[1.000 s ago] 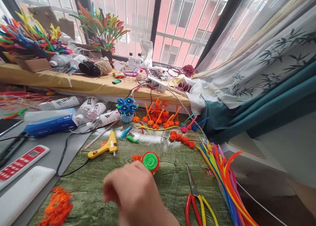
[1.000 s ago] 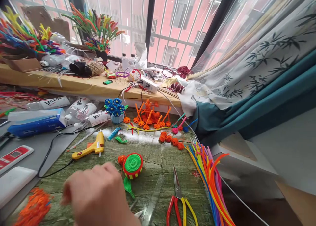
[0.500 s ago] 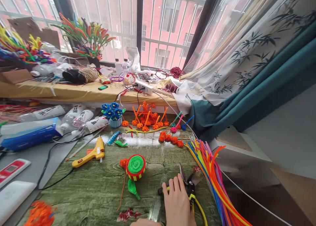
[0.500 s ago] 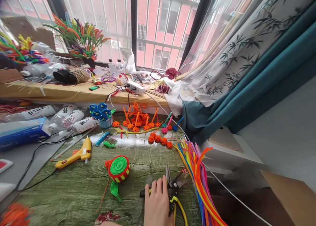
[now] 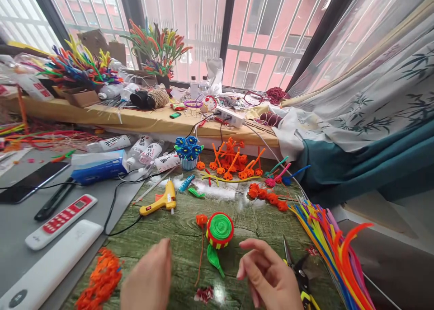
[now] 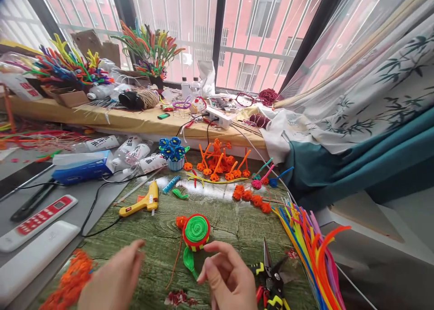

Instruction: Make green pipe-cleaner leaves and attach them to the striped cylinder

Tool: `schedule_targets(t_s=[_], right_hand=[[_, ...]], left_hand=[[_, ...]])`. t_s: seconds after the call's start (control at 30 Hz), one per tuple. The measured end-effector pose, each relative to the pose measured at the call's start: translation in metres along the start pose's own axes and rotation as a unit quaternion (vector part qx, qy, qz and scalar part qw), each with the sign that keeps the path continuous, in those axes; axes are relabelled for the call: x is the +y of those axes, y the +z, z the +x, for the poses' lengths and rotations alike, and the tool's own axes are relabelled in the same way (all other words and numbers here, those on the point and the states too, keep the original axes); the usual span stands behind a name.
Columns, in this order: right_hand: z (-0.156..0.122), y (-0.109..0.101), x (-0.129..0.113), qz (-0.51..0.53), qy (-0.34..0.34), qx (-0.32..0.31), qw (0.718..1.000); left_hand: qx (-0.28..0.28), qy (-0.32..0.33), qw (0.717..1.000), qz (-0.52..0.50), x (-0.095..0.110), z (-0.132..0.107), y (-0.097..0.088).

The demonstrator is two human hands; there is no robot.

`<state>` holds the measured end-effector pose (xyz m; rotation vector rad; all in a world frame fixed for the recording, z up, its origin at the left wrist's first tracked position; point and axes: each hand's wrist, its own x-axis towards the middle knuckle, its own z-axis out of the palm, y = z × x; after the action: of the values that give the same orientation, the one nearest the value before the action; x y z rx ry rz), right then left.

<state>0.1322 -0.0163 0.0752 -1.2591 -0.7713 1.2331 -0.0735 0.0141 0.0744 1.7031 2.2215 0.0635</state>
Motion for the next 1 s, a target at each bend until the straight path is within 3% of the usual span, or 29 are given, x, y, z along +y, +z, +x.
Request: schedule_targets(t_s=[0.1,0.2,0.37,0.63,0.73,0.83,0.9,1.0], right_hand=[[0.014,-0.006,0.005,0.053,0.026,-0.001,0.998],[0.023,-0.011,0.018,0.064,0.038,0.003,0.997],[0.031,-0.014,0.030,0.067,0.037,0.001,0.997],[0.043,-0.013,0.020,0.140,0.054,-0.064,0.987],[0.051,-0.015,0.014,0.151,0.050,-0.090,0.983],[0.058,-0.017,0.008,0.133,0.050,-0.100,0.985],[0.061,-0.018,0.004,0.121,0.052,-0.106,0.986],[0.064,-0.014,0.000,0.114,0.050,-0.116,0.985]], left_hand=[[0.024,-0.055,0.997,0.043,-0.010,0.037,-0.016],[0.024,-0.073,0.995,0.062,-0.010,0.059,-0.016],[0.009,-0.051,0.996,0.077,-0.014,0.072,-0.011],[-0.039,-0.007,0.998,0.057,-0.017,0.081,0.002],[-0.030,0.009,1.000,-0.002,-0.008,0.076,0.007],[-0.026,0.031,0.990,-0.133,0.004,0.068,0.007],[-0.022,0.055,0.965,-0.256,0.017,0.060,0.005],[-0.037,0.072,0.904,-0.421,0.044,0.044,0.002]])
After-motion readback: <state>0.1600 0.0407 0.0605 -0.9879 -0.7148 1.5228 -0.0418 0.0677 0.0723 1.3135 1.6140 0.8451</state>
